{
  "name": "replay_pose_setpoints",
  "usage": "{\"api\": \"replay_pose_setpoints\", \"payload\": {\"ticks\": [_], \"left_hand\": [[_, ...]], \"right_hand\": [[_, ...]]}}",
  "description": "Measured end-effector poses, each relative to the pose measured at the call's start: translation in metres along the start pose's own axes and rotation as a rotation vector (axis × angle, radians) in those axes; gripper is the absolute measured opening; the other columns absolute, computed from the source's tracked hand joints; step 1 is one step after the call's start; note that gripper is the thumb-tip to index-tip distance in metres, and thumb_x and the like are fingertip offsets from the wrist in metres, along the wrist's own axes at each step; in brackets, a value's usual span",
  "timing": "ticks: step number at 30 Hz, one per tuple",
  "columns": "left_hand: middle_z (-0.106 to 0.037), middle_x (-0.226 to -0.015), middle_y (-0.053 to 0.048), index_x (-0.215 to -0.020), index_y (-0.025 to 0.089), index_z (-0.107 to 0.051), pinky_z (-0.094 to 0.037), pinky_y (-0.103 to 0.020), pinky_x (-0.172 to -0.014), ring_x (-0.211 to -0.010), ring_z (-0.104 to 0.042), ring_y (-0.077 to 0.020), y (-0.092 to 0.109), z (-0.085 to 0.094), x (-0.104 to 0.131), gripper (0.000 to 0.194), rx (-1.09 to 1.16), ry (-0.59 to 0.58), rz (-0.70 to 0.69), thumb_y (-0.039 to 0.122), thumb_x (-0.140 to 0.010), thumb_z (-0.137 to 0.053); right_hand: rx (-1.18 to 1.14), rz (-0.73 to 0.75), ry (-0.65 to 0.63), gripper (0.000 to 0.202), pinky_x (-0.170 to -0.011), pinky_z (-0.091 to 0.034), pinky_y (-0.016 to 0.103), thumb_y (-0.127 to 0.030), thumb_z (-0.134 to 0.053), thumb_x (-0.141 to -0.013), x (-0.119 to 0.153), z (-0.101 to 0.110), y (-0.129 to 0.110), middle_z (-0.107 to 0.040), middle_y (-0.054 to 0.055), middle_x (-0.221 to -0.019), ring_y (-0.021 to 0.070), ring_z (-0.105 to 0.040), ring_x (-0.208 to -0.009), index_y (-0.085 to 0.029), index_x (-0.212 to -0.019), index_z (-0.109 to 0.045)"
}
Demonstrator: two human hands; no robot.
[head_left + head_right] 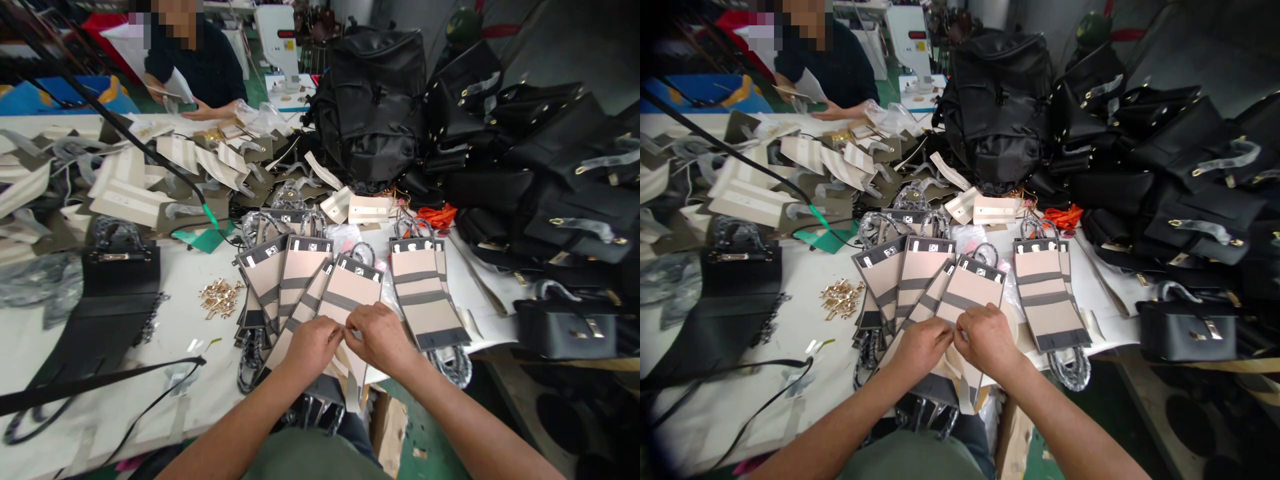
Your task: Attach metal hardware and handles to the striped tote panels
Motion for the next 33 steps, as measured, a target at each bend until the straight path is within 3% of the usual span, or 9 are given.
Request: {"api": "replay_pose_setpoints", "payload": {"ticks": [5,7,9,12,16,20,25,33], "left_hand": [[-0.063,-0.071,-0.004,-0.072,0.018,-0.064,-0.038,-0.029,-0.066,-0.071,-0.059,-0.0170,0.006,0.001,-0.001,0.031,-0.064,0.045,-0.142,0.018,-0.099,-0.050],[-0.065,-0.074,-0.005,-0.074,0.018,-0.066,-0.039,-0.030,-0.069,-0.074,-0.060,-0.0174,0.011,-0.001,0.002,0.033,-0.021,0.059,-0.217,0.019,-0.101,-0.047],[-0.068,-0.078,-0.006,-0.080,0.019,-0.068,-0.040,-0.030,-0.073,-0.077,-0.061,-0.0174,0.011,-0.006,0.005,0.030,0.068,0.055,-0.222,0.023,-0.102,-0.049],[-0.071,-0.080,-0.003,-0.079,0.019,-0.069,-0.042,-0.028,-0.074,-0.077,-0.063,-0.0167,-0.002,-0.021,0.005,0.022,0.301,-0.010,-0.020,0.029,-0.096,-0.061],[-0.069,-0.073,-0.001,-0.073,0.017,-0.069,-0.042,-0.026,-0.069,-0.073,-0.062,-0.0166,-0.032,-0.045,0.009,0.022,0.557,-0.124,0.317,0.034,-0.087,-0.066],[-0.069,-0.073,-0.001,-0.072,0.017,-0.069,-0.041,-0.026,-0.070,-0.073,-0.061,-0.0170,-0.048,-0.053,0.013,0.024,0.562,-0.116,0.372,0.037,-0.084,-0.065],[-0.070,-0.074,-0.001,-0.072,0.018,-0.070,-0.041,-0.026,-0.070,-0.074,-0.062,-0.0172,-0.051,-0.056,0.014,0.024,0.577,-0.128,0.373,0.039,-0.082,-0.065],[-0.068,-0.072,-0.001,-0.071,0.018,-0.068,-0.040,-0.027,-0.071,-0.072,-0.060,-0.0169,-0.049,-0.053,0.013,0.022,0.581,-0.117,0.378,0.038,-0.081,-0.066]], "right_hand": [[-0.042,-0.053,0.054,0.014,-0.073,-0.034,0.030,-0.015,-0.061,-0.082,-0.002,-0.015,0.019,-0.069,0.001,-0.070,0.0154,-0.060,-0.068,-0.021,-0.070,-0.066],[-0.096,-0.169,0.083,0.015,-0.072,-0.035,0.030,-0.018,-0.059,-0.084,-0.004,-0.023,0.044,-0.069,0.003,-0.072,0.0160,-0.060,-0.069,-0.021,-0.070,-0.067],[-0.288,-0.387,0.107,0.018,-0.070,-0.036,0.029,-0.029,-0.061,-0.086,-0.008,-0.032,0.080,-0.070,0.002,-0.072,0.0163,-0.059,-0.068,-0.021,-0.072,-0.069],[-0.598,-0.668,0.127,0.035,-0.061,-0.037,0.027,-0.052,-0.061,-0.085,-0.022,-0.050,0.133,-0.065,-0.001,-0.066,0.0157,-0.054,-0.061,-0.021,-0.074,-0.070],[-0.634,-0.728,0.127,0.042,-0.057,-0.035,0.027,-0.059,-0.059,-0.082,-0.054,-0.077,0.170,-0.061,-0.001,-0.063,0.0147,-0.050,-0.059,-0.019,-0.075,-0.069],[-0.607,-0.709,0.078,0.036,-0.060,-0.036,0.027,-0.054,-0.062,-0.079,-0.074,-0.101,0.182,-0.064,-0.001,-0.065,0.0153,-0.053,-0.061,-0.020,-0.073,-0.071],[-0.523,-0.668,0.038,0.027,-0.061,-0.034,0.028,-0.047,-0.063,-0.080,-0.081,-0.109,0.188,-0.065,0.000,-0.065,0.0168,-0.056,-0.064,-0.022,-0.072,-0.071],[-0.449,-0.669,0.143,0.021,-0.067,-0.037,0.029,-0.044,-0.065,-0.080,-0.079,-0.116,0.187,-0.067,0.001,-0.079,0.0187,-0.058,-0.073,-0.024,-0.086,-0.071]]}}
Point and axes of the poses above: each hand's wrist, its own x-axis away from the middle knuckle, its own z-axis out of the back of the hand, y = z × x, the point moved 4 cm from there along -x, towards the middle knuckle
